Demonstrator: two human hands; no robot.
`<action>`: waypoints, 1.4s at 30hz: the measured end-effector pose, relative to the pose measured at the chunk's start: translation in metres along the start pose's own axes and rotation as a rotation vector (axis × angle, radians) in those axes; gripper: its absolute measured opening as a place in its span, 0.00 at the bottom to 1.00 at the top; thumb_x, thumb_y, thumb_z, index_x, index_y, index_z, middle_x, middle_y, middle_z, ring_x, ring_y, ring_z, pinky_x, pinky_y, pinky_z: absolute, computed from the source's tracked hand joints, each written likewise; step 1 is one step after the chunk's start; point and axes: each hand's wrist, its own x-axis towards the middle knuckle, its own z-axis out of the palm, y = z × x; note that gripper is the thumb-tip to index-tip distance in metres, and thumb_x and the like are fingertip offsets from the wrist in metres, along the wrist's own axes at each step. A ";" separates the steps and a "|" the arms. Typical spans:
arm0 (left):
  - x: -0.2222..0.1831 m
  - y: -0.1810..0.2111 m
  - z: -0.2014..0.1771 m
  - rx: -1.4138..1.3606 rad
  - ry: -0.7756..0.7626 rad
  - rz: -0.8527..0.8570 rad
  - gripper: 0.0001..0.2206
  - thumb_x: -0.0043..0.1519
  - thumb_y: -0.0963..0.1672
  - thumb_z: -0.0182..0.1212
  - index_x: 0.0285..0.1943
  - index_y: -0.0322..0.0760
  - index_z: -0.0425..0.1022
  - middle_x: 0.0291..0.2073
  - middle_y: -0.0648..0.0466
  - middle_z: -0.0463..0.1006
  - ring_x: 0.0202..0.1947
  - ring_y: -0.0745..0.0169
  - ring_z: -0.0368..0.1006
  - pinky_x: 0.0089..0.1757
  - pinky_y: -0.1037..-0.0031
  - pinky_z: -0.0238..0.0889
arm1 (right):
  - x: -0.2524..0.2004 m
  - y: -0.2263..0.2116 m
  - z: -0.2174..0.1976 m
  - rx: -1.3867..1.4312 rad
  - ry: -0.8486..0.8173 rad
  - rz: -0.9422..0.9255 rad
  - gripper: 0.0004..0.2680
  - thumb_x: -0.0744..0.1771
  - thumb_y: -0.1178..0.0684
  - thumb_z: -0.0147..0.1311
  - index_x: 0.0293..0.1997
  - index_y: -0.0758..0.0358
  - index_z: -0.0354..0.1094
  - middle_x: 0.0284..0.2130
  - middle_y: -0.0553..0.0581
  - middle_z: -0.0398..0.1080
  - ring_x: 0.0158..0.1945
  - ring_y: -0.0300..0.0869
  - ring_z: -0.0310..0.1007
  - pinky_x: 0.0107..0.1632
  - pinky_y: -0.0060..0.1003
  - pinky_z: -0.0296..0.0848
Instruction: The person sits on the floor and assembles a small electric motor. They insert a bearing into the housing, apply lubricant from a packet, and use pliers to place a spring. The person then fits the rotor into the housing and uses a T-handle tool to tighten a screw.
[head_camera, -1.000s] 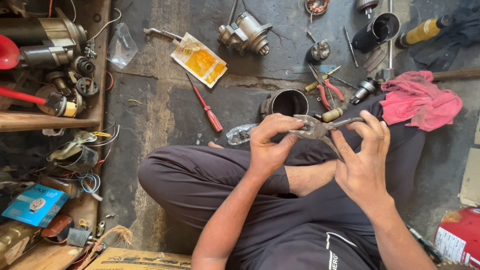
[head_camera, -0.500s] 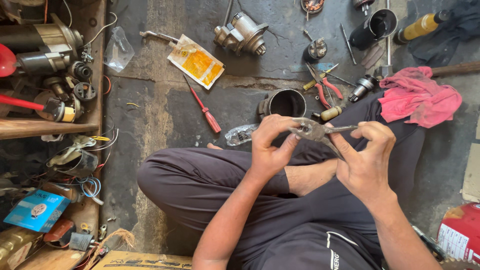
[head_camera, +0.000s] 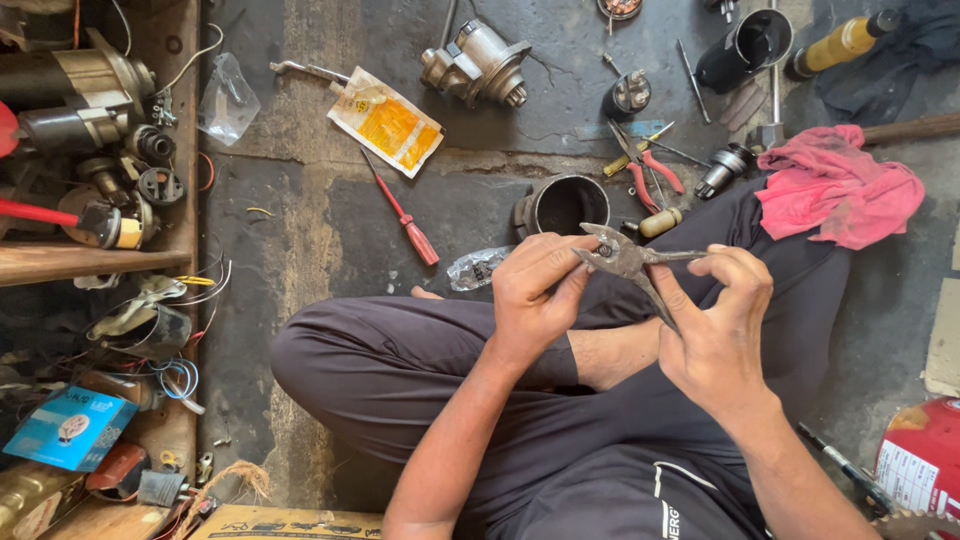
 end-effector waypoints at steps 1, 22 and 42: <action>-0.001 0.000 0.000 0.005 0.009 -0.006 0.09 0.59 0.36 0.68 0.47 0.29 0.80 0.39 0.47 0.82 0.40 0.53 0.79 0.46 0.69 0.71 | 0.000 -0.001 0.000 -0.013 -0.004 0.003 0.25 0.57 0.65 0.58 0.62 0.60 0.71 0.52 0.63 0.55 0.64 0.61 0.54 0.68 0.57 0.56; -0.005 -0.004 0.005 -0.122 -0.055 -0.109 0.07 0.67 0.38 0.62 0.51 0.28 0.76 0.42 0.47 0.80 0.42 0.57 0.79 0.46 0.73 0.71 | -0.016 -0.006 0.011 0.011 0.076 0.097 0.23 0.60 0.66 0.60 0.62 0.57 0.73 0.45 0.62 0.55 0.52 0.54 0.58 0.55 0.44 0.63; -0.028 -0.042 0.004 -0.962 -0.437 -0.681 0.18 0.74 0.52 0.49 0.49 0.32 0.67 0.34 0.55 0.69 0.28 0.70 0.65 0.32 0.78 0.58 | 0.016 0.015 -0.005 0.026 -0.021 -0.172 0.16 0.58 0.62 0.58 0.48 0.59 0.75 0.53 0.60 0.66 0.56 0.56 0.64 0.58 0.55 0.61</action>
